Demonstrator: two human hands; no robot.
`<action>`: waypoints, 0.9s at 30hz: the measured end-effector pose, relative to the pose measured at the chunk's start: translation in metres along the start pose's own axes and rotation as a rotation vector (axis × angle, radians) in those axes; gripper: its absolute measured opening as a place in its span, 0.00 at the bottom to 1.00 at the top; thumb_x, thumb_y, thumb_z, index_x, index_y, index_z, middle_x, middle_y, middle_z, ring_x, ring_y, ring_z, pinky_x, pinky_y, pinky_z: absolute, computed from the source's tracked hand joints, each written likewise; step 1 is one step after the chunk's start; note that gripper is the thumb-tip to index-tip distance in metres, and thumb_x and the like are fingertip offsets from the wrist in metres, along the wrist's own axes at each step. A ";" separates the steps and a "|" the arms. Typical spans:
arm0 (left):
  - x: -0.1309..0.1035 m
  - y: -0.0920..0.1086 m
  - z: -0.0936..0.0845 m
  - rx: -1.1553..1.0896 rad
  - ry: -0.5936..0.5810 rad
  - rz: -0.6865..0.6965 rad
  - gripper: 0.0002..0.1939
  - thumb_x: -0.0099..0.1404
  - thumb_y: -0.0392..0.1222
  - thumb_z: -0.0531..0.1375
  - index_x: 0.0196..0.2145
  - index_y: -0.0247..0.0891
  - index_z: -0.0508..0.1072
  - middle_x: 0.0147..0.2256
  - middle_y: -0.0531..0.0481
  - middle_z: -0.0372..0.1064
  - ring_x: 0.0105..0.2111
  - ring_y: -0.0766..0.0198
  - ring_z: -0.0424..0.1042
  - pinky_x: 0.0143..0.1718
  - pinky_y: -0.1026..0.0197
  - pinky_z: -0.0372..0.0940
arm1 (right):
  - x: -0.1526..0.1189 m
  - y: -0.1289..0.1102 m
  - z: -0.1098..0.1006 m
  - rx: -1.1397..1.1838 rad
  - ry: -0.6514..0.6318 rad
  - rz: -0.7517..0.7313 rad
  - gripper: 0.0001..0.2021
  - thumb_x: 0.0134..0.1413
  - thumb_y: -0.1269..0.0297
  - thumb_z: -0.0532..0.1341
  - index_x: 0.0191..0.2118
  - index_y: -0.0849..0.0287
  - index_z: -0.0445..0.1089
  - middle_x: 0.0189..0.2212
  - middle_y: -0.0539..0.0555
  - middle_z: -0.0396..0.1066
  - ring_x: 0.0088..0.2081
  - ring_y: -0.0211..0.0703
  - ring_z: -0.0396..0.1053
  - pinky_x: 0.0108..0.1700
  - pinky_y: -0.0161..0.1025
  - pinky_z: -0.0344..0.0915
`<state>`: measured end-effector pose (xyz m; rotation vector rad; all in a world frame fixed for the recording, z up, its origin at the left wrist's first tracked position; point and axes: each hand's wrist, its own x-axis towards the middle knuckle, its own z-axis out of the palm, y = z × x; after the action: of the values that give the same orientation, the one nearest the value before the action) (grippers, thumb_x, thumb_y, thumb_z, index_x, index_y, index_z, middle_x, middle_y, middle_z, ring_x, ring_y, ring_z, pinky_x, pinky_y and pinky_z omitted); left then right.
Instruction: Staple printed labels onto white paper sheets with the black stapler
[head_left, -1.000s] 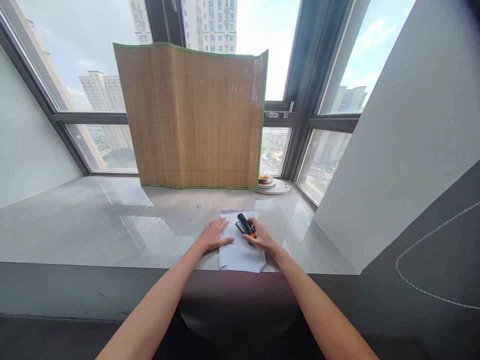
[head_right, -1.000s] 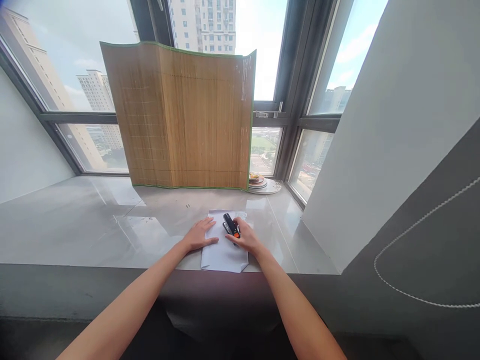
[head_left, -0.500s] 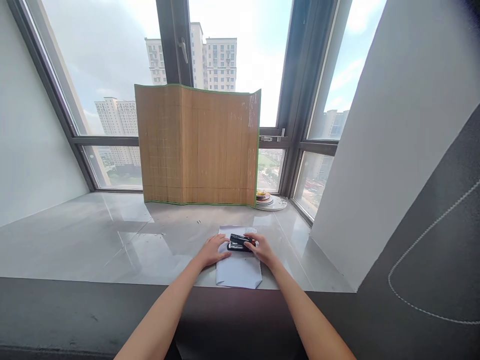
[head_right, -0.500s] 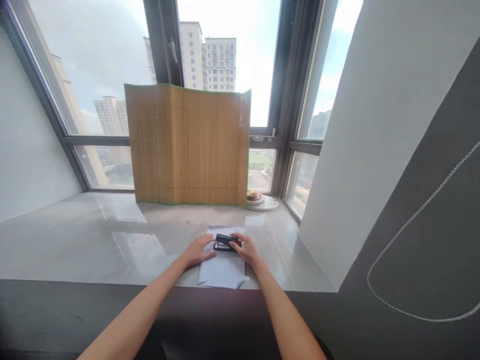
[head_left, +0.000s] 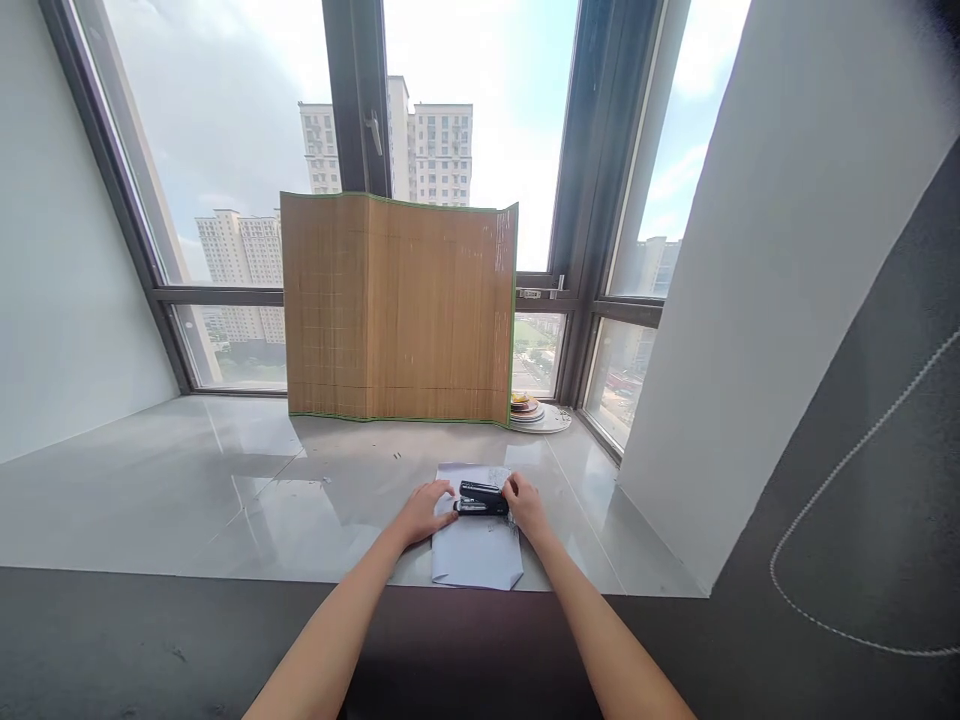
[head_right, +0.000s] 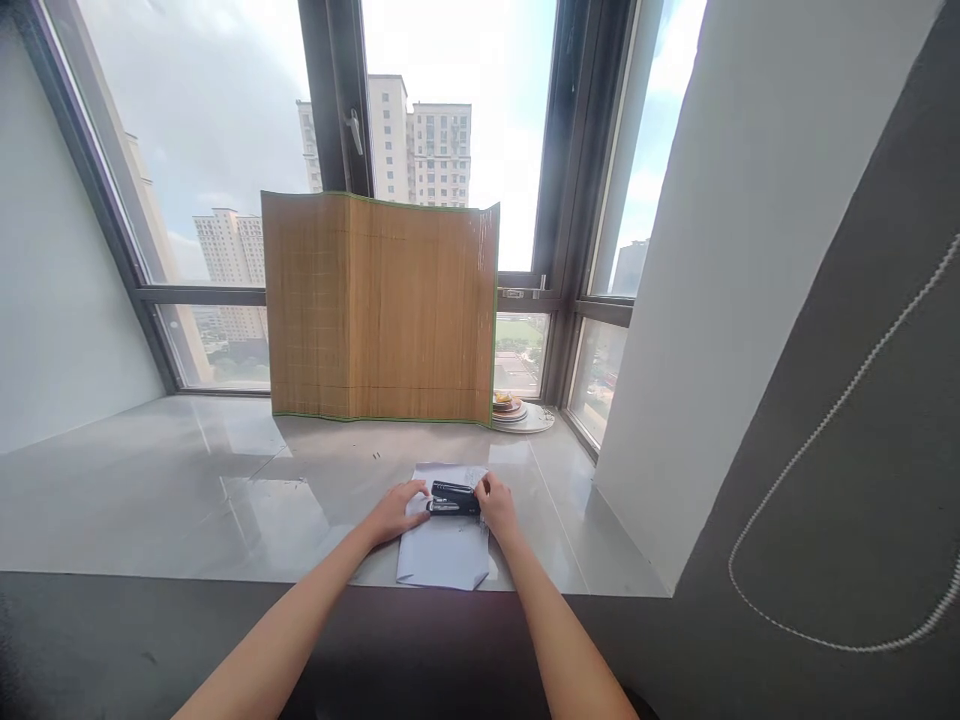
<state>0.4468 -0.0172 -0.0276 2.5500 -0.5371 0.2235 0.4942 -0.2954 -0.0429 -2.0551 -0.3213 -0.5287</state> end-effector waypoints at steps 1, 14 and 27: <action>0.000 -0.001 0.001 -0.003 0.005 0.002 0.22 0.66 0.52 0.65 0.55 0.45 0.73 0.65 0.43 0.69 0.67 0.46 0.66 0.69 0.42 0.57 | 0.000 0.001 0.000 0.003 -0.002 -0.001 0.10 0.56 0.55 0.50 0.25 0.48 0.57 0.20 0.49 0.64 0.24 0.46 0.63 0.33 0.41 0.61; 0.000 -0.008 0.009 -0.057 0.039 -0.033 0.29 0.64 0.50 0.66 0.60 0.40 0.69 0.63 0.38 0.70 0.64 0.45 0.68 0.67 0.45 0.60 | -0.002 -0.007 -0.007 0.087 -0.128 -0.067 0.18 0.65 0.46 0.55 0.39 0.52 0.76 0.39 0.55 0.79 0.44 0.52 0.75 0.49 0.45 0.69; -0.007 0.048 0.015 -0.913 0.666 -0.259 0.13 0.72 0.46 0.60 0.51 0.41 0.74 0.60 0.40 0.71 0.66 0.50 0.66 0.70 0.46 0.58 | -0.016 -0.007 -0.009 -0.077 -0.104 -0.391 0.11 0.56 0.65 0.70 0.46 0.54 0.80 0.38 0.55 0.80 0.40 0.49 0.76 0.44 0.43 0.73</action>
<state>0.4211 -0.0603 -0.0208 1.5027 -0.0100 0.5528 0.4754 -0.2995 -0.0415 -2.1067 -0.7855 -0.6770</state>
